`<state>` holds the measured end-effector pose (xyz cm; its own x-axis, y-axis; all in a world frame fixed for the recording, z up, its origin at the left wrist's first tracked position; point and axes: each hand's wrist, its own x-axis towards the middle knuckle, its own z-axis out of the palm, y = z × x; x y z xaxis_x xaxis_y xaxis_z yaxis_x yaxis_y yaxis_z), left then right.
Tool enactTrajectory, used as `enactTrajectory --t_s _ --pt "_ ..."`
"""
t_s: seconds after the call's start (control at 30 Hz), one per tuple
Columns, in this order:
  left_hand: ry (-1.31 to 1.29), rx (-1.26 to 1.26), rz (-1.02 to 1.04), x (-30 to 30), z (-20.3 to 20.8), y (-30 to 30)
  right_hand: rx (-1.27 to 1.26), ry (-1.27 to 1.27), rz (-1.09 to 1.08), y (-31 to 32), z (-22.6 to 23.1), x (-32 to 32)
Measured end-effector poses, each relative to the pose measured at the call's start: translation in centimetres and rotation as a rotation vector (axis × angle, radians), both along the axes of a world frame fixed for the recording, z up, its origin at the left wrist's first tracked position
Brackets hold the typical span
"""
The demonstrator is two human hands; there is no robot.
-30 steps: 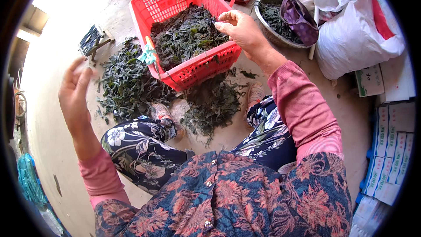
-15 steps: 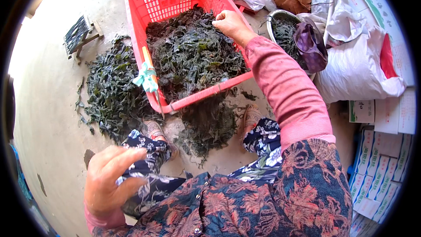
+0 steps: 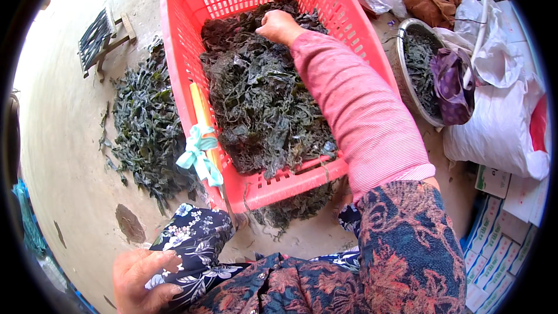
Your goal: The person picks up strips of seaweed from a red crate, knots or folds them by hand, and places them back into the crate.
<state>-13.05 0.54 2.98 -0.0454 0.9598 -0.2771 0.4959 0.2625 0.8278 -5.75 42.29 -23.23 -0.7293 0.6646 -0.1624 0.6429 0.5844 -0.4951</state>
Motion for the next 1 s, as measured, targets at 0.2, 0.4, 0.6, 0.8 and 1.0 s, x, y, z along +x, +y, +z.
enactTrajectory --t_s 0.2,0.4,0.6,0.8,1.0 --pt "-0.012 -0.013 0.013 -0.9 -1.3 1.0 0.108 -0.107 -0.075 1.0 -4.1 -2.0" --pt "-0.046 -0.158 0.079 -1.9 -1.7 2.0 0.083 0.006 -0.043 3.7 -5.4 -1.8" --pt "-0.104 -0.252 0.182 -2.9 -2.4 3.4 0.014 -0.198 -0.072 4.0 -8.1 -4.4" --pt "-0.098 -0.346 0.254 -3.8 -3.3 4.5 -0.033 -0.386 -0.043 5.0 -9.6 -5.6" --pt "-0.127 -0.416 0.320 -4.5 -3.6 4.8 0.015 -0.468 0.061 4.9 -9.2 -6.5"
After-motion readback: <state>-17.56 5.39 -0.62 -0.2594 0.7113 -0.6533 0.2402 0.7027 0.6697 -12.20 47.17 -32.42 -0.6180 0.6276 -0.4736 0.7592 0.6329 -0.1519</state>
